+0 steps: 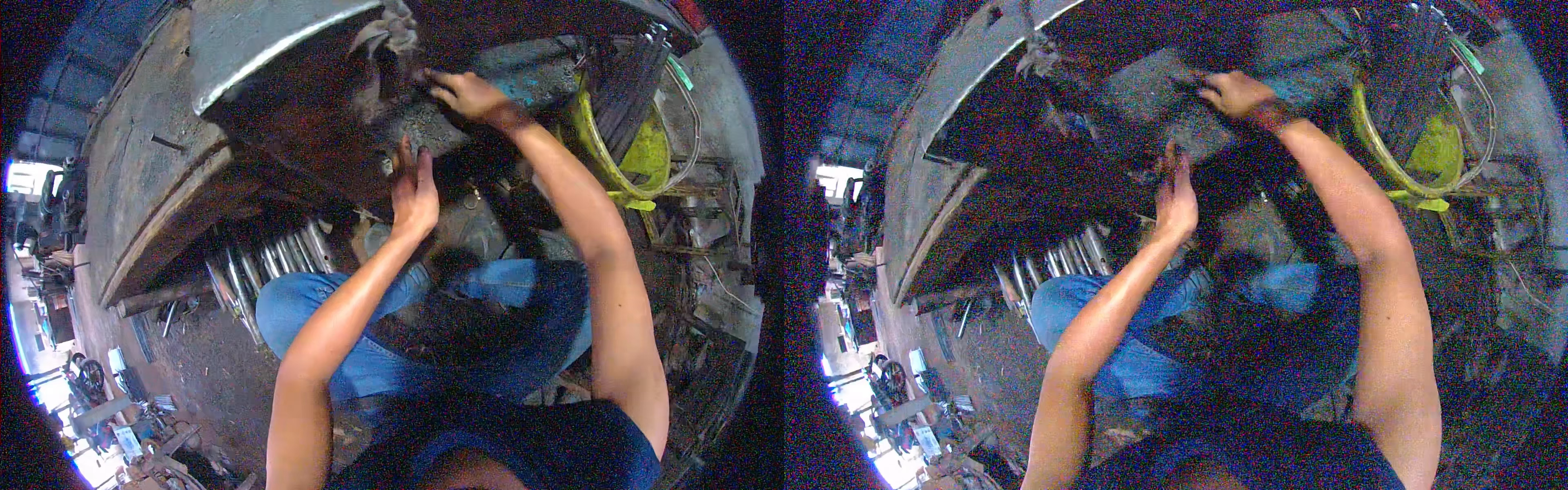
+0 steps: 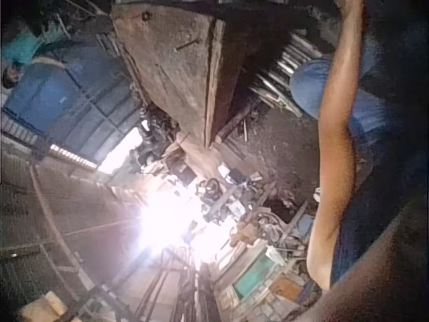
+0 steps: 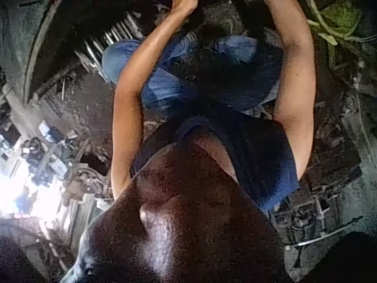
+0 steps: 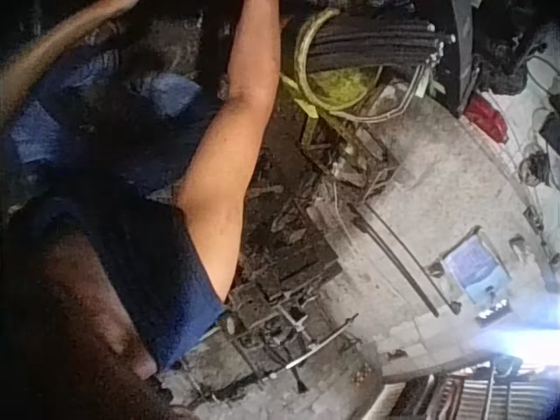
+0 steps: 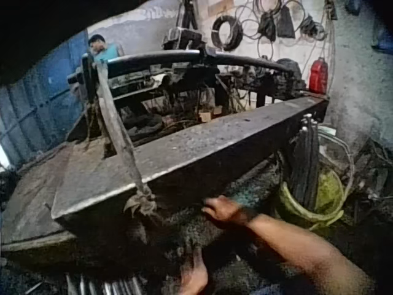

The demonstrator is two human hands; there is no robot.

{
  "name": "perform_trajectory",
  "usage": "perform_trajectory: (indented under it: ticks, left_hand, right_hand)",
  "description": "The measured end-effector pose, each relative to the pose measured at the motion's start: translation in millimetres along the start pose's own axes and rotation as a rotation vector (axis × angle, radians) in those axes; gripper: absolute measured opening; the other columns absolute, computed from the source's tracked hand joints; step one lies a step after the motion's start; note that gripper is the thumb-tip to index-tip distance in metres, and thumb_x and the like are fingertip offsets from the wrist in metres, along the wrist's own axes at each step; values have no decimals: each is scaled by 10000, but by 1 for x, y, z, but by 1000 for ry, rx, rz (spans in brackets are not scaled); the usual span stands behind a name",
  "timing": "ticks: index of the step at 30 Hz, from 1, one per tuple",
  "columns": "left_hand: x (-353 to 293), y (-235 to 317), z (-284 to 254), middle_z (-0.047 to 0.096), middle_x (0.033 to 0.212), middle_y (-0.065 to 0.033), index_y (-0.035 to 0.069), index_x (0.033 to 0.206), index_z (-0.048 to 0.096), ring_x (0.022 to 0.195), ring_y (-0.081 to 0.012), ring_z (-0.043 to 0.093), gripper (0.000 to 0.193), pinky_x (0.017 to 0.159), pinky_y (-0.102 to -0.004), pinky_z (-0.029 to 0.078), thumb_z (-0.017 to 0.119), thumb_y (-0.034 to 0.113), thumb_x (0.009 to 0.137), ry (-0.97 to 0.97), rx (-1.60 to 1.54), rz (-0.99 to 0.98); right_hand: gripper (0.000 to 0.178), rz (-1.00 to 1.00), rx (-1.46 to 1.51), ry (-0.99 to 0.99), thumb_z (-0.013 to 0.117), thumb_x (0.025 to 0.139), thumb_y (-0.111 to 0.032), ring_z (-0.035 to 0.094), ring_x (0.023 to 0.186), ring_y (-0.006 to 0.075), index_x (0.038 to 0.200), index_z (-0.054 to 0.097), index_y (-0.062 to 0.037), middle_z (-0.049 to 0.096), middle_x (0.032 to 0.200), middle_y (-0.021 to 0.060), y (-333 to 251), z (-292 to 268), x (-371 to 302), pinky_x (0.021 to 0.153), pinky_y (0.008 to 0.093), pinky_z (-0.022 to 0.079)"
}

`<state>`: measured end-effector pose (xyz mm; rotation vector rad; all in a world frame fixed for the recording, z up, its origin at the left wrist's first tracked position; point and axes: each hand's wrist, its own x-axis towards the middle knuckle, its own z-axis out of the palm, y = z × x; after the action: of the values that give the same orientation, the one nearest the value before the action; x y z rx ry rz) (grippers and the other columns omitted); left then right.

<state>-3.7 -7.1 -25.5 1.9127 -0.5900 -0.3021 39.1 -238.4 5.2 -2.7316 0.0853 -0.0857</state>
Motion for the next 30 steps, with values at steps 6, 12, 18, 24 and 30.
perform_trajectory:
  ticks: [6,12,18,24,30]
  left_hand:
    - [-1,-5,-5,158,1378,-197,10,1316,189,1262,-372,167,474,1044,-376,146,259,165,874,-41,339,215]
    - [0,10,-8,160,1378,-190,0,1316,187,1264,-365,163,477,1045,-374,138,248,194,885,-65,109,-34]
    - [3,10,-6,235,1336,-245,-9,1308,211,1245,-369,215,568,1026,-372,162,272,379,898,17,133,37]
    - [1,-2,-2,235,1337,-246,-9,1309,216,1255,-368,194,571,1026,-369,165,279,382,899,-16,-13,-66]
    - [1,8,-7,228,1338,-247,-8,1312,208,1261,-362,183,577,1036,-361,149,282,388,898,18,102,116]
  right_hand:
    - [333,147,-311,131,463,831,-302,555,852,383,1058,547,-74,587,920,193,5,-13,32,761,447,445]
    - [334,-75,34,152,479,841,-312,547,846,384,992,579,-31,581,888,213,2,9,23,755,413,446]
    - [366,-17,-254,230,437,851,-349,553,843,372,992,578,-41,571,902,227,7,-10,22,744,425,444]
    - [393,-44,26,42,457,848,-357,529,904,368,1042,535,-24,550,992,217,1,8,13,773,424,430]
    - [355,47,-11,345,479,835,-329,538,864,383,969,576,-15,574,898,218,16,5,20,743,445,433]
